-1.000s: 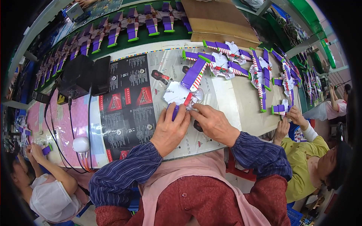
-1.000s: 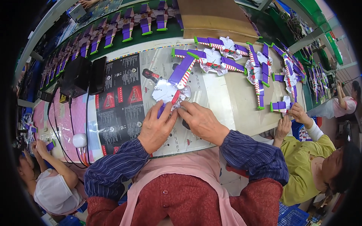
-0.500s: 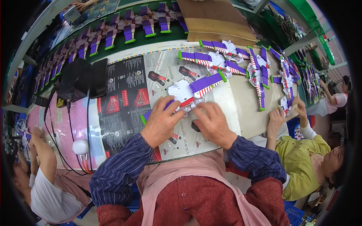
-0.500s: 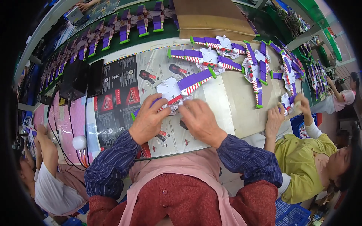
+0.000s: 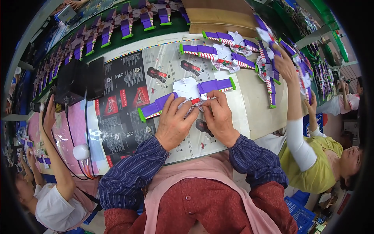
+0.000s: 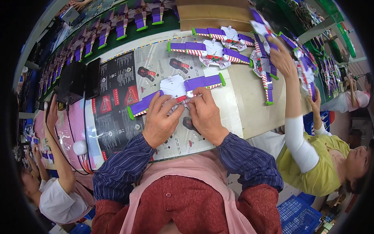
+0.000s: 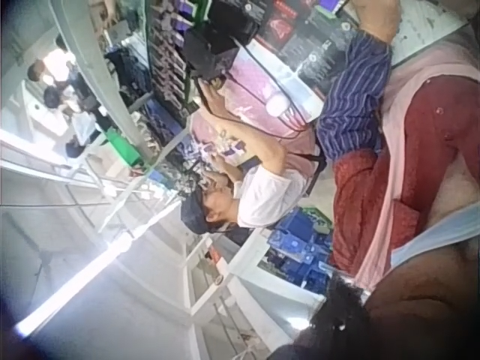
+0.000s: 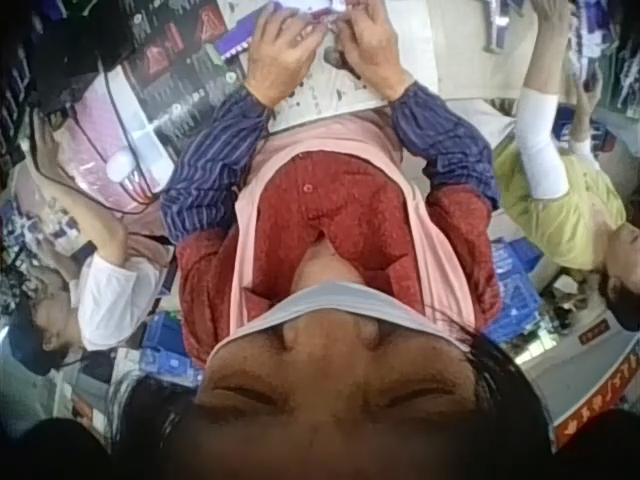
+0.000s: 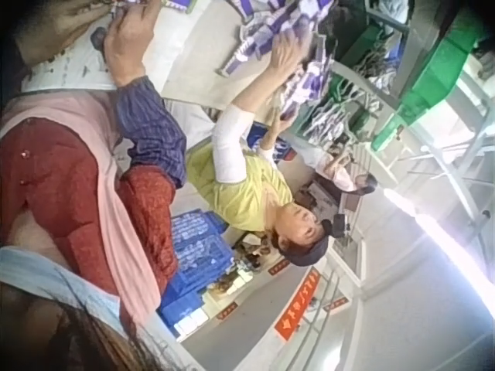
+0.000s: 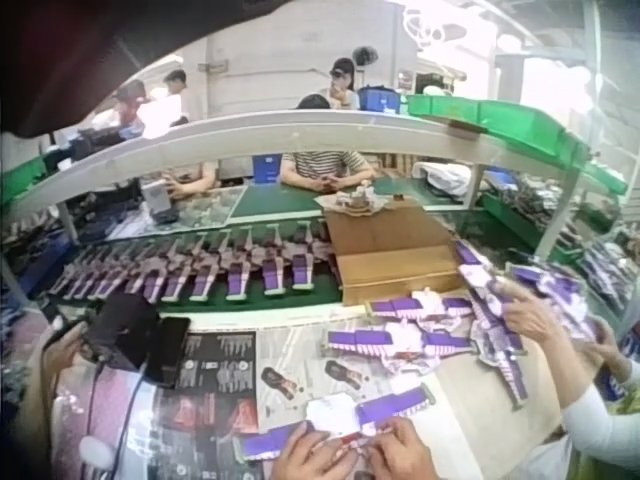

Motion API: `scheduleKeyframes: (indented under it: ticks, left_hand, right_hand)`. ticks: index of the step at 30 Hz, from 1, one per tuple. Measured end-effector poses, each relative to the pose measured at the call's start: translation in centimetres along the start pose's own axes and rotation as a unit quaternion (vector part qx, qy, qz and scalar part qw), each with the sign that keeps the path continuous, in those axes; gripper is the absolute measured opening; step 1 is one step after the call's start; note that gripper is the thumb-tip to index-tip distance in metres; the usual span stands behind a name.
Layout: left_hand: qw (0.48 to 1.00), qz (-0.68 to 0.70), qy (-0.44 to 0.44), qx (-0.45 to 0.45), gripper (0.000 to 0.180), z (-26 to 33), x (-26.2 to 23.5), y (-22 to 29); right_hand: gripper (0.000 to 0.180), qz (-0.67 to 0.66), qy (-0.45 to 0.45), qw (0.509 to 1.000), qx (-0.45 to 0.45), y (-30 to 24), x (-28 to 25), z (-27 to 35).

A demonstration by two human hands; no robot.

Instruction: The person assembles toy wings by snapping wing components onto central body pieces by hand and setting the assembled units onto the workbench.

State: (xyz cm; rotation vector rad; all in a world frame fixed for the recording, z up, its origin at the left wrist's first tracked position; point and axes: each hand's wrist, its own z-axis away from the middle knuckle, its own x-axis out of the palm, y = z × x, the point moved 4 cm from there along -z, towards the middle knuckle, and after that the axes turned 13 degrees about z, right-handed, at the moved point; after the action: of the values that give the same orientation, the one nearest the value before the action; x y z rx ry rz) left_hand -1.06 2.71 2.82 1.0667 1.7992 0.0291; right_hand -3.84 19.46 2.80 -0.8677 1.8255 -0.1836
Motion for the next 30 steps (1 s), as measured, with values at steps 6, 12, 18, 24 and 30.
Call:
scheduleKeyframes:
  ticks: [6,12,18,24,30]
  left_hand:
    - [1.0,-0.001,-0.002,0.003,0.038,-0.3,0.1,0.1]
    - [0.999,-0.038,-0.017,0.003,0.037,-0.5,0.7,0.5]
    - [0.998,-0.055,-0.03,-0.009,0.037,-0.7,0.9,0.9]
    - [0.995,-0.085,-0.038,-0.028,0.039,-0.9,1.1,1.9]
    - [0.993,-0.097,-0.057,-0.021,0.04,-1.3,1.0,2.4]
  right_hand:
    - [0.014,0.005,-0.016,1.0,0.024,0.1,-0.1,-0.5]
    - [0.013,0.023,-0.02,1.0,0.0,0.5,-0.4,-1.2]
    - [0.014,-0.086,-0.104,0.986,0.096,1.8,-0.3,-1.3]
    - [0.015,-0.007,0.01,0.999,0.047,1.3,-0.4,-0.9]
    - [0.018,0.073,0.007,0.997,-0.01,1.7,-1.1,-1.0]
